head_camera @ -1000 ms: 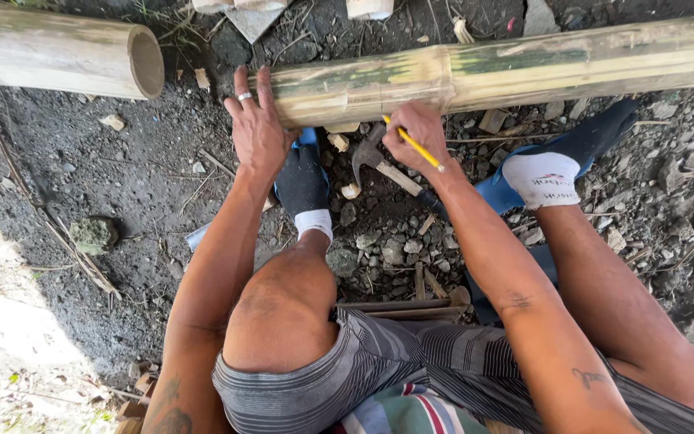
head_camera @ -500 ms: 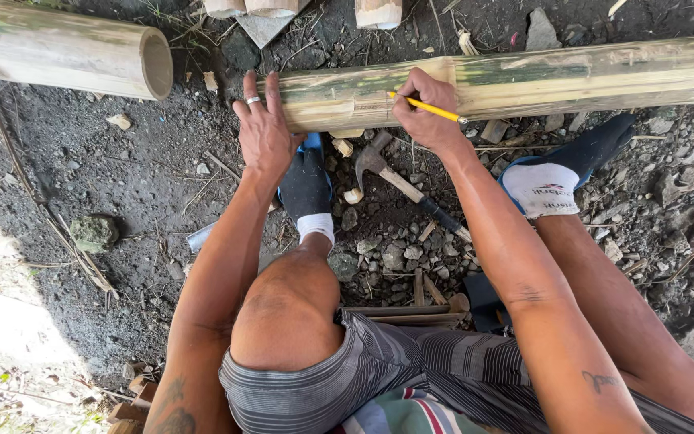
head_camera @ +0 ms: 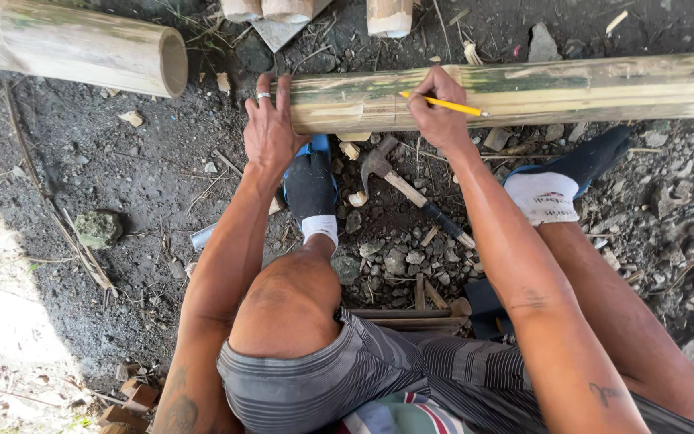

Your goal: The person sits on the ground and uses a hammer and a wooden chisel to carve a hole into a large bamboo pole. They repeatedly strike the chisel to remove material, then test the fit of a smaller bamboo piece into the hole. The person also measures and marks another bamboo pole with a tape measure and pencil.

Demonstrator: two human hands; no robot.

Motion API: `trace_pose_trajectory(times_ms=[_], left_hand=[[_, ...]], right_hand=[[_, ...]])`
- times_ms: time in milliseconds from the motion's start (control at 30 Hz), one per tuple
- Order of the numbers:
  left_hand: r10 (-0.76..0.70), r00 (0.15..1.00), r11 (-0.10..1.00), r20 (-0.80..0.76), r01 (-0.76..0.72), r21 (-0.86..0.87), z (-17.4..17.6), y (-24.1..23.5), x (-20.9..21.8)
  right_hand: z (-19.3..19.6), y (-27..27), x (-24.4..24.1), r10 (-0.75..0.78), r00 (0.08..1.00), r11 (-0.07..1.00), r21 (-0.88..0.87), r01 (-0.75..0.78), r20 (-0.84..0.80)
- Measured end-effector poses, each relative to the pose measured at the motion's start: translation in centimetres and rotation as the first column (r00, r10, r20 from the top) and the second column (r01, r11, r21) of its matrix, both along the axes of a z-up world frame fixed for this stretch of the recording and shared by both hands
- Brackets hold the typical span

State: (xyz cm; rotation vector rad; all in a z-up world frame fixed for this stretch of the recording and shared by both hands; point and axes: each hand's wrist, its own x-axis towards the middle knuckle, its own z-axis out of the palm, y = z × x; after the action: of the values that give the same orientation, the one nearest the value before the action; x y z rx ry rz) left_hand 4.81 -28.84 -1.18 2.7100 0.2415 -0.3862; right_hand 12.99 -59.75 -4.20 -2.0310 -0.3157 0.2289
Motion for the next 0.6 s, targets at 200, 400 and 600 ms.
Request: trace_pose_trajectory(times_ms=[200, 400, 600], left_hand=[[-0.072, 0.997, 0.997, -0.035, 0.073, 0.033, 2.8, 3.1, 0.2], [-0.106, 0.942, 0.992, 0.320, 0.121, -0.029, -2.3, 8.6, 5.6], [0.391, 0.906, 0.869, 0.160, -0.306, -0.389, -10.4, 9.7, 15.8]], right_hand=[[1.2, 1.8, -1.8, -0.047, 0.999, 0.984, 0.169, 0.046, 0.001], [-0.4, 3.7, -2.2, -0.155, 0.985, 0.942, 0.288, 0.170, -0.074], [1.9, 3.8, -1.9, -0.119, 0.977, 0.938, 0.304, 0.170, -0.178]])
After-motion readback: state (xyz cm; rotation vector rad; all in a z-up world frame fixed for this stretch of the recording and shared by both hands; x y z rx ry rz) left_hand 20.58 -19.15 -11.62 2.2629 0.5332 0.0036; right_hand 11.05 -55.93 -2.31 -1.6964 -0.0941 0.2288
